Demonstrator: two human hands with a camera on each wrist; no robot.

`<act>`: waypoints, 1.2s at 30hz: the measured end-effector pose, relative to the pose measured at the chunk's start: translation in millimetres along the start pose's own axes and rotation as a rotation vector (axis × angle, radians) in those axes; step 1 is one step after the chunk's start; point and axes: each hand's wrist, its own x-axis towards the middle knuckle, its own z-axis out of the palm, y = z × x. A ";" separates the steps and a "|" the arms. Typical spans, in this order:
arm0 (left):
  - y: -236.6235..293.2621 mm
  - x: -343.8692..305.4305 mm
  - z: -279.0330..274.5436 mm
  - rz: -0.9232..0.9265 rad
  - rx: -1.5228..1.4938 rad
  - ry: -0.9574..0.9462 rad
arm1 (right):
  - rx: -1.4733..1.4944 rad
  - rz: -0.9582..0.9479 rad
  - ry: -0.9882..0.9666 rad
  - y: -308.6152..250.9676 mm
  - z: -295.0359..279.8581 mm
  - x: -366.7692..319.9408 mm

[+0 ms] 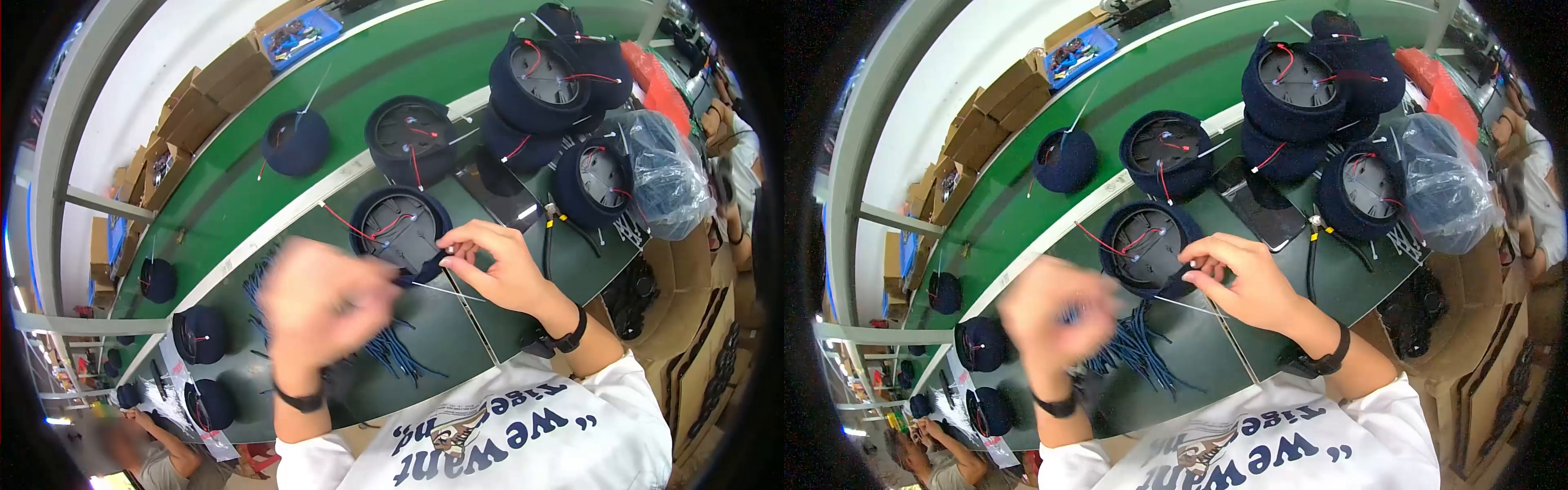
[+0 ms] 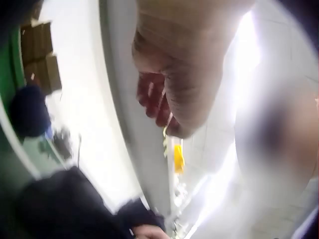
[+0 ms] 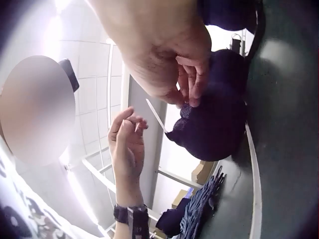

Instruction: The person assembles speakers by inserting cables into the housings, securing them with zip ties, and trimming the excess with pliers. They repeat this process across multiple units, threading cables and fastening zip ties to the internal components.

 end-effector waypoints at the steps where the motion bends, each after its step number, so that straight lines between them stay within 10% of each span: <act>1: 14.7 6.5 29.5 0.031 -0.044 -0.096 | -0.012 -0.006 -0.021 2.9 -0.4 2.1; 12: -15.2 -19.1 84.5 -0.078 -0.174 -0.039 | 0.736 0.366 -0.091 36.9 -14.6 -3.7; 36: -16.3 -17.9 83.4 -0.132 -0.066 -0.090 | 0.513 0.160 -0.115 21.7 -6.5 -2.4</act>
